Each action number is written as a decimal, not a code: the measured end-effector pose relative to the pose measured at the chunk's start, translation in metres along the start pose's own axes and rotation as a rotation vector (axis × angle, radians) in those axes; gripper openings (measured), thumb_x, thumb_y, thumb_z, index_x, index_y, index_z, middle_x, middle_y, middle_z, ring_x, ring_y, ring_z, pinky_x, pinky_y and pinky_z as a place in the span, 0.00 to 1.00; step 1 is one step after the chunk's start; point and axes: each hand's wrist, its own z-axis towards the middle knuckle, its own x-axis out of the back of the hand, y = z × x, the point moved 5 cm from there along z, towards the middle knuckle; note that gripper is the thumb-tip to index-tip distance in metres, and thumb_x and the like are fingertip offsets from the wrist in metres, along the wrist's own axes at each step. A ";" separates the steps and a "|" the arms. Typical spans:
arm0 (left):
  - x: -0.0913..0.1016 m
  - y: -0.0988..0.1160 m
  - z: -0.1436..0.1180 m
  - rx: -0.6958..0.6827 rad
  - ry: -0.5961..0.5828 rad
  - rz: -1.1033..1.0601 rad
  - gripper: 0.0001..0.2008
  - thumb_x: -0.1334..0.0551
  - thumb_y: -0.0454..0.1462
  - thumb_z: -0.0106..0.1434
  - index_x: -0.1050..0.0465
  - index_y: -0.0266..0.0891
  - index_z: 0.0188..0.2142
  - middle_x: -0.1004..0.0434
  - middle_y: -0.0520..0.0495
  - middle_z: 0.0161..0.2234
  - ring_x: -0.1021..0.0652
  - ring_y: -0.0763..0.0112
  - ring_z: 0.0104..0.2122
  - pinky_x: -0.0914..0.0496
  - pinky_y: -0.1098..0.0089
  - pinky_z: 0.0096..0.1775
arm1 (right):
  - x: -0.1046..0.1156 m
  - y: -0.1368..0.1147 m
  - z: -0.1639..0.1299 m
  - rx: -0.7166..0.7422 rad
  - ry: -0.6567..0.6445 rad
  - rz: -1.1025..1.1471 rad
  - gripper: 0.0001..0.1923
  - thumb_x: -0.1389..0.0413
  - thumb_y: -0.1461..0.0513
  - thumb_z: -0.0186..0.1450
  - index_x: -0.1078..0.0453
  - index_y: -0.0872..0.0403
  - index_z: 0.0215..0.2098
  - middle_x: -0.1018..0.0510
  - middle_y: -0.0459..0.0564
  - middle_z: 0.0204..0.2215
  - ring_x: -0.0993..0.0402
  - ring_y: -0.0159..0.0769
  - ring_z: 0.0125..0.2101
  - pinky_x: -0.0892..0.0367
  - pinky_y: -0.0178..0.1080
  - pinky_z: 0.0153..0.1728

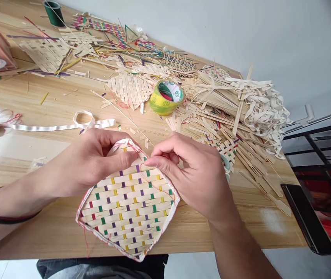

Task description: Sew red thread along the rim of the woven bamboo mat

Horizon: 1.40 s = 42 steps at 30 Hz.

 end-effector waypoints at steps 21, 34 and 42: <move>-0.003 -0.001 0.000 0.054 -0.025 -0.026 0.14 0.32 0.46 0.66 0.21 0.37 0.34 0.22 0.50 0.27 0.25 0.72 0.24 0.31 0.77 0.24 | 0.003 -0.003 -0.003 0.017 -0.036 -0.009 0.09 0.33 0.67 0.70 0.27 0.57 0.34 0.25 0.41 0.28 0.29 0.25 0.29 0.33 0.32 0.32; -0.003 0.000 -0.002 0.058 -0.025 -0.028 0.15 0.33 0.48 0.66 0.24 0.38 0.32 0.26 0.50 0.26 0.29 0.74 0.23 0.34 0.76 0.23 | 0.003 -0.005 -0.005 -0.026 -0.029 0.109 0.11 0.41 0.73 0.68 0.27 0.52 0.43 0.24 0.41 0.30 0.27 0.28 0.28 0.29 0.34 0.32; -0.002 0.002 -0.001 0.046 -0.035 -0.009 0.14 0.32 0.46 0.66 0.24 0.37 0.32 0.29 0.52 0.26 0.31 0.75 0.24 0.36 0.76 0.25 | 0.000 -0.008 -0.004 0.025 -0.025 0.102 0.09 0.41 0.73 0.70 0.27 0.53 0.43 0.21 0.42 0.31 0.26 0.26 0.29 0.27 0.33 0.33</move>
